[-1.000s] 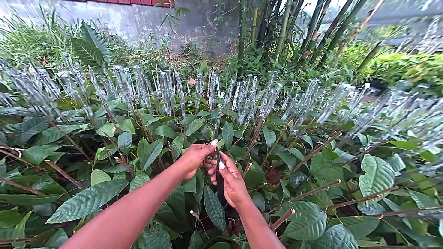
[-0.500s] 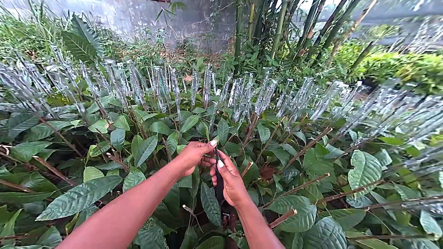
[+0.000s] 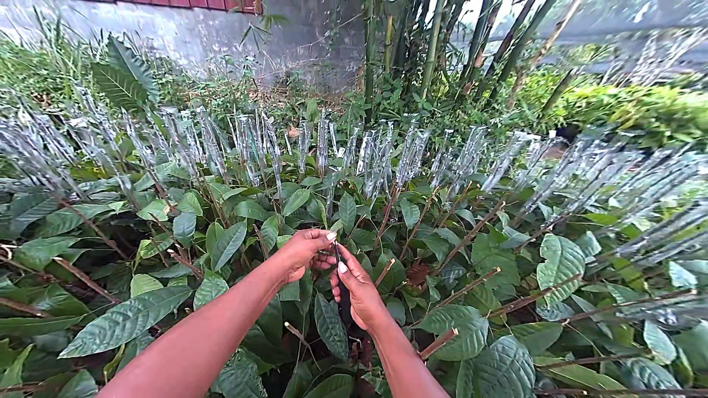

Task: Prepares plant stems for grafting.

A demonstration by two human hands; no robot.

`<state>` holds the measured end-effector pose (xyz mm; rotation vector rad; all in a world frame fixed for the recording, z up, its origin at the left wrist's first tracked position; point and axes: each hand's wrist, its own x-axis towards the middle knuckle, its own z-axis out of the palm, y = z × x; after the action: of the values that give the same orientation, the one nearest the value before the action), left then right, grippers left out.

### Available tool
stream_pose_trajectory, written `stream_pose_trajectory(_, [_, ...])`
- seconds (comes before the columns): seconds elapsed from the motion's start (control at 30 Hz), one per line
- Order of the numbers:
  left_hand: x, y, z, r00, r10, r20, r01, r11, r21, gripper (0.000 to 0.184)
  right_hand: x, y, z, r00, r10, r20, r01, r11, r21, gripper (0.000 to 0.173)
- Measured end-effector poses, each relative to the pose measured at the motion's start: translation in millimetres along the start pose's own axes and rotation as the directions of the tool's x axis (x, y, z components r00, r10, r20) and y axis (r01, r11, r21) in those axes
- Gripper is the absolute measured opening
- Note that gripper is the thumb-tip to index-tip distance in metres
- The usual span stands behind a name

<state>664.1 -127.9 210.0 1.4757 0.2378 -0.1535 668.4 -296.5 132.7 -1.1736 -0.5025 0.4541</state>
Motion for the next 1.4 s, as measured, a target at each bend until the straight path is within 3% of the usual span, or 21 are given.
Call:
stream_pose_trajectory(0.6, [5.8, -4.1, -6.1, 0.995, -0.070, -0.066, 0.065, 0.995, -0.077, 0.019, 7.9, 12.6, 1.3, 0.995, 0.095, -0.010, -0.095, 0.993, -0.064, 0.053])
stream_pose_trajectory(0.67, [1.1, -1.7, -11.1, 0.998, -0.065, -0.026, 0.062, 0.994, -0.092, 0.035, 10.1, 13.2, 6.9, 0.997, 0.062, -0.050, -0.066, 0.996, -0.065, 0.054])
stream_pose_trajectory(0.73, [-14.3, 13.8, -21.2, 1.000, -0.018, -0.006, 0.018, 1.000, 0.009, 0.059, 8.4, 1.8, 17.2, 0.995, -0.049, -0.084, 0.045, 0.998, -0.044, 0.058])
stream_pose_trajectory(0.77, [-26.7, 22.9, -26.6, 0.998, 0.046, -0.049, -0.041, 0.994, 0.097, 0.062, 1.8, -10.4, 23.1, 0.989, -0.128, -0.079, 0.127, 0.992, -0.019, 0.061])
stream_pose_trajectory(0.83, [-58.5, 33.0, -39.4, 0.958, 0.224, -0.176, -0.174, 0.949, 0.263, 0.056, -21.5, -39.6, 34.2, 0.971, -0.238, -0.022, 0.239, 0.970, 0.047, 0.062])
stream_pose_trajectory(0.9, [-99.1, 27.8, -51.2, 0.949, 0.286, -0.129, -0.218, 0.897, 0.384, 0.049, -53.3, -54.3, 47.4, 0.973, -0.229, 0.025, 0.226, 0.970, 0.093, 0.059])
stream_pose_trajectory(0.97, [-137.9, 6.8, -49.5, 0.987, 0.146, 0.075, -0.163, 0.923, 0.348, 0.057, -85.9, -47.3, 62.1, 0.987, -0.142, 0.072, 0.134, 0.986, 0.102, 0.058])
stream_pose_trajectory(1.03, [-154.9, -20.6, -40.4, 0.977, 0.005, 0.215, -0.057, 0.970, 0.235, 0.063, -109.2, -28.6, 73.0, 0.993, -0.057, 0.108, 0.046, 0.994, 0.100, 0.055])
stream_pose_trajectory(1.17, [-155.8, -51.0, -27.4, 0.990, 0.039, 0.132, -0.038, 0.999, -0.014, 0.058, -120.7, -3.2, 81.2, 0.996, 0.008, 0.085, -0.017, 0.995, 0.103, 0.053])
stream_pose_trajectory(1.4, [-160.7, -59.9, -23.5, 0.986, 0.138, 0.089, -0.134, 0.990, -0.052, 0.042, -126.8, -0.7, 90.9, 0.992, -0.054, 0.111, 0.051, 0.998, 0.028, 0.052])
